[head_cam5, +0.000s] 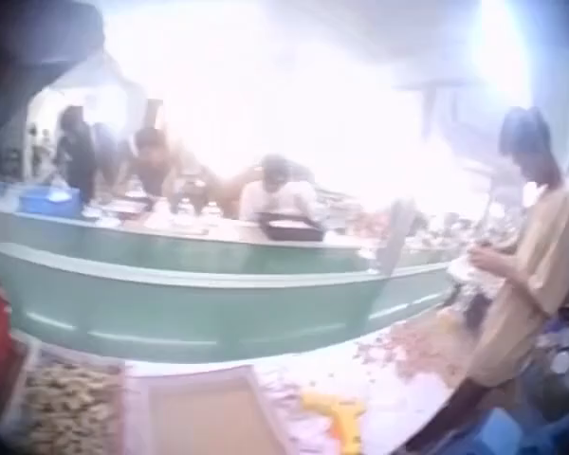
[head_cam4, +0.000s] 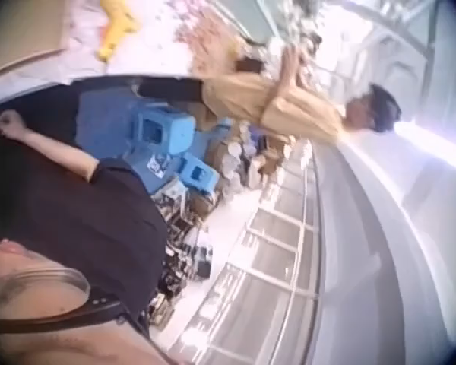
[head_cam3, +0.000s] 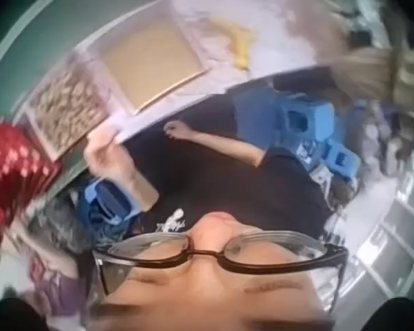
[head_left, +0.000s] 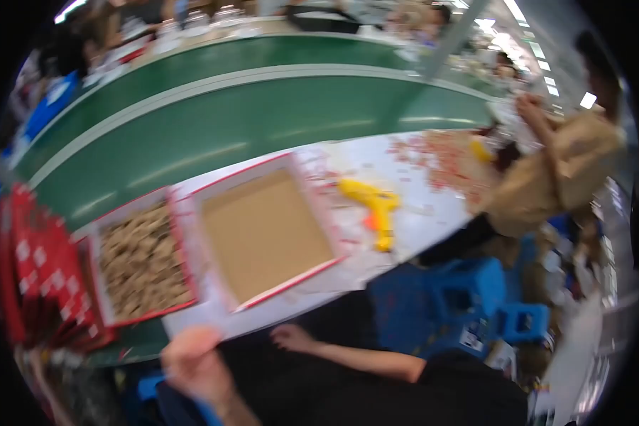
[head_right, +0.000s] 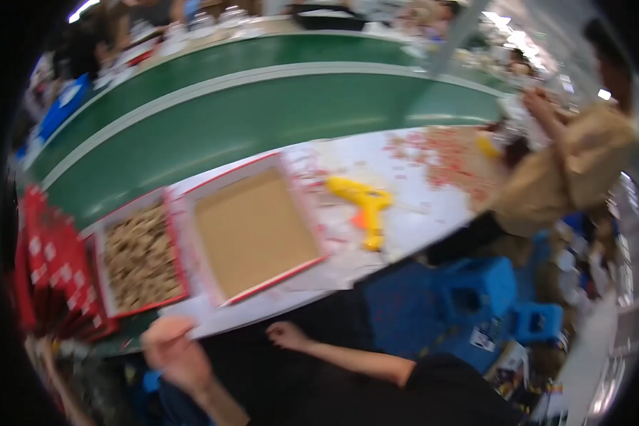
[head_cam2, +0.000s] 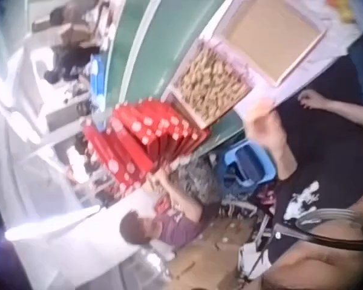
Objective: Assembling clear decorative glass-like items into boxes using a hot glue gun and cardboard spacers on a factory production line.
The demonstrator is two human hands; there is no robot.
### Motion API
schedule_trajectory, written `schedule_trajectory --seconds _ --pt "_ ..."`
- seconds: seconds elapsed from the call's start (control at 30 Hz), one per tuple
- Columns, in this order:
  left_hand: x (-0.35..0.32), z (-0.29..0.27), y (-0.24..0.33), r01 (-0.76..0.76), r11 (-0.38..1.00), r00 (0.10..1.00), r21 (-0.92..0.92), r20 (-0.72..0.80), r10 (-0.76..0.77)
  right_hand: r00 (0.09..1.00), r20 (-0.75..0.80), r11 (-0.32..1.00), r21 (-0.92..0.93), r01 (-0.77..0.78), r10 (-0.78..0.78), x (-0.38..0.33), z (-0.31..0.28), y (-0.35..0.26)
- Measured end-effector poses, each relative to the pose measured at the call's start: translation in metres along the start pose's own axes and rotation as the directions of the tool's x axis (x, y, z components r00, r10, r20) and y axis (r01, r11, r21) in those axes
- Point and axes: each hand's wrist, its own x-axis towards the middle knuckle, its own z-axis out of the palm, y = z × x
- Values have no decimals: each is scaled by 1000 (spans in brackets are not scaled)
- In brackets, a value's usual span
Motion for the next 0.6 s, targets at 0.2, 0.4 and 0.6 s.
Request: schedule_trajectory --seconds 0.2,0.4,0.6 --pt "21 -30 -60 -199 759 950 620 313 -6 1000 -5 999 -29 31 -31 20 30 -18" --pt "6 -41 -77 -156 753 978 639 209 25 999 41 1000 -19 1 -1 29 33 -11" --pt "10 -36 -80 -234 668 953 707 302 15 999 35 1000 -29 12 -11 29 27 -13"
